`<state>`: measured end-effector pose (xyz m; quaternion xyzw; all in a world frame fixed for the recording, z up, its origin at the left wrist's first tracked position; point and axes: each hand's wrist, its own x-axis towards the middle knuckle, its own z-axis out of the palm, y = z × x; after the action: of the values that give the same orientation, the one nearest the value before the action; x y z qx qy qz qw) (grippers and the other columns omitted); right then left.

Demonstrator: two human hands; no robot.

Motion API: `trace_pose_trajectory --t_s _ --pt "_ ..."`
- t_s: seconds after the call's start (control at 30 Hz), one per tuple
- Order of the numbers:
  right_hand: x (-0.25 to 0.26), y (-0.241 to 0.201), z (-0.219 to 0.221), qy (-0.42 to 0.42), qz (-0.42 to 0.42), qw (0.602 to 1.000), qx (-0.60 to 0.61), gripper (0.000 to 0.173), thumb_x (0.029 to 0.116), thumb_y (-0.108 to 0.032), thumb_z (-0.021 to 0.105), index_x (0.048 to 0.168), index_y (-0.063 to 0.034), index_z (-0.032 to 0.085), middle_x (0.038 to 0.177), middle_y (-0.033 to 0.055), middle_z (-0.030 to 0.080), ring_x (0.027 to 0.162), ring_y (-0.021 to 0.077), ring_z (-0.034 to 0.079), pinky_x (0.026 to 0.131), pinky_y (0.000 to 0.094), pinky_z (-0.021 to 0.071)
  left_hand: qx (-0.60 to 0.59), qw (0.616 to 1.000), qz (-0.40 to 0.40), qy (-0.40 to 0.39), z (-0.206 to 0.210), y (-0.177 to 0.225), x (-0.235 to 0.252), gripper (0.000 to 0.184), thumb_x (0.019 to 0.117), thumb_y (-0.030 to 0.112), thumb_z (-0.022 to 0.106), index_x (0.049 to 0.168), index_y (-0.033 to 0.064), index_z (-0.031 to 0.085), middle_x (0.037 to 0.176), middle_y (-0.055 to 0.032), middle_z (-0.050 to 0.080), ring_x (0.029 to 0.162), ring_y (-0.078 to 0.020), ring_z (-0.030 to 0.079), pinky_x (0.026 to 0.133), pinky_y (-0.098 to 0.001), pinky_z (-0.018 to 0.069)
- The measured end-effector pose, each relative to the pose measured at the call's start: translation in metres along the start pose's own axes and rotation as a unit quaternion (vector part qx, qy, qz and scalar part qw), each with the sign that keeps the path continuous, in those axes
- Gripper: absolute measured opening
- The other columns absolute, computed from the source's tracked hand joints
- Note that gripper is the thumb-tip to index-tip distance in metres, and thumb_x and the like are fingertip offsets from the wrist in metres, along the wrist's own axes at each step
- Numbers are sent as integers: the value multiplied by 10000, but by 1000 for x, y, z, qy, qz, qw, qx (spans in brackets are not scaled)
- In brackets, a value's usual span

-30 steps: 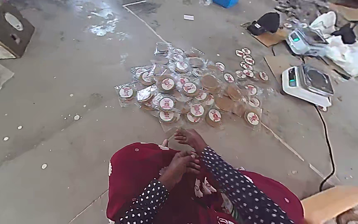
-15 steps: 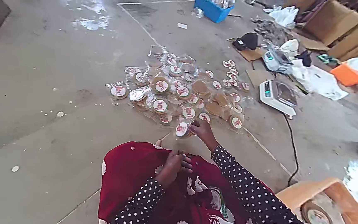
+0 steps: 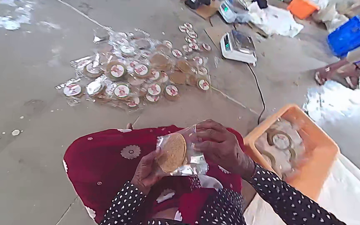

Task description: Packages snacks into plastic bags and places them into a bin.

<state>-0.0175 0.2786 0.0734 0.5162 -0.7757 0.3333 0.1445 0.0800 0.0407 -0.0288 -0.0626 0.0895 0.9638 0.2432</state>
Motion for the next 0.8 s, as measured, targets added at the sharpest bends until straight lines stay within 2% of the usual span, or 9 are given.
trace_pose_trajectory --t_s 0.07,0.13,0.23,0.3,0.37,0.43,0.5,0.67,0.8 --pt "-24 -9 -3 14 12 1000 4 111 1003 -134 631 933 -117 715 1167 73 711 1311 243 561 1149 414 428 29 995 13 93 3 -16 -13 323 838 161 798 1126 57 696 1068 -155 739 992 -250 735 890 -442 609" --pt "-36 -11 -10 50 36 998 2 113 1003 -156 647 949 -95 725 1208 110 713 1309 269 579 1128 426 467 72 987 28 142 5 -17 -20 297 837 153 795 1106 76 697 1034 -141 747 949 -250 744 843 -454 626" --pt "-50 -3 -18 108 164 980 -6 120 949 -135 719 966 -30 774 1004 85 748 983 137 708 888 297 588 107 975 89 174 6 1 -28 304 842 178 790 1114 84 690 1025 -134 745 927 -246 746 810 -453 637" --pt "-65 4 -8 90 283 955 25 152 931 -186 755 905 -37 749 864 35 722 758 71 673 704 254 584 138 959 142 201 9 16 -33 337 811 176 805 1109 75 685 1015 -129 744 916 -236 746 804 -444 639" --pt "-78 9 14 -2 372 928 24 297 923 -313 754 798 -51 694 745 42 644 644 140 598 600 352 512 162 947 180 213 13 28 -37 356 808 156 800 1124 72 660 1025 -138 738 933 -255 743 810 -470 637" --pt "-82 12 37 -123 406 906 11 316 921 -338 755 958 -26 719 888 125 687 810 268 677 740 492 563 176 943 195 203 15 36 -39 342 833 153 789 1133 63 651 1039 -147 733 956 -264 738 828 -484 631" --pt "-81 16 61 -201 418 886 -8 351 925 -286 758 1140 -14 697 1066 179 687 996 343 682 868 535 556 186 944 193 195 18 35 -38 341 826 159 804 1119 63 660 1030 -144 736 949 -258 740 830 -475 631" --pt "-81 24 59 -163 489 856 17 132 927 -211 731 933 -83 763 901 101 732 894 275 695 814 526 537 189 942 181 211 19 24 -39 333 826 101 775 1123 40 638 1001 -162 734 906 -275 743 811 -483 634" --pt "-93 20 26 -112 518 848 31 146 979 -179 675 984 -74 776 919 102 737 907 257 695 840 511 529 212 933 178 230 14 20 -35 246 842 115 751 1066 56 670 944 -116 741 853 -219 743 776 -429 641"
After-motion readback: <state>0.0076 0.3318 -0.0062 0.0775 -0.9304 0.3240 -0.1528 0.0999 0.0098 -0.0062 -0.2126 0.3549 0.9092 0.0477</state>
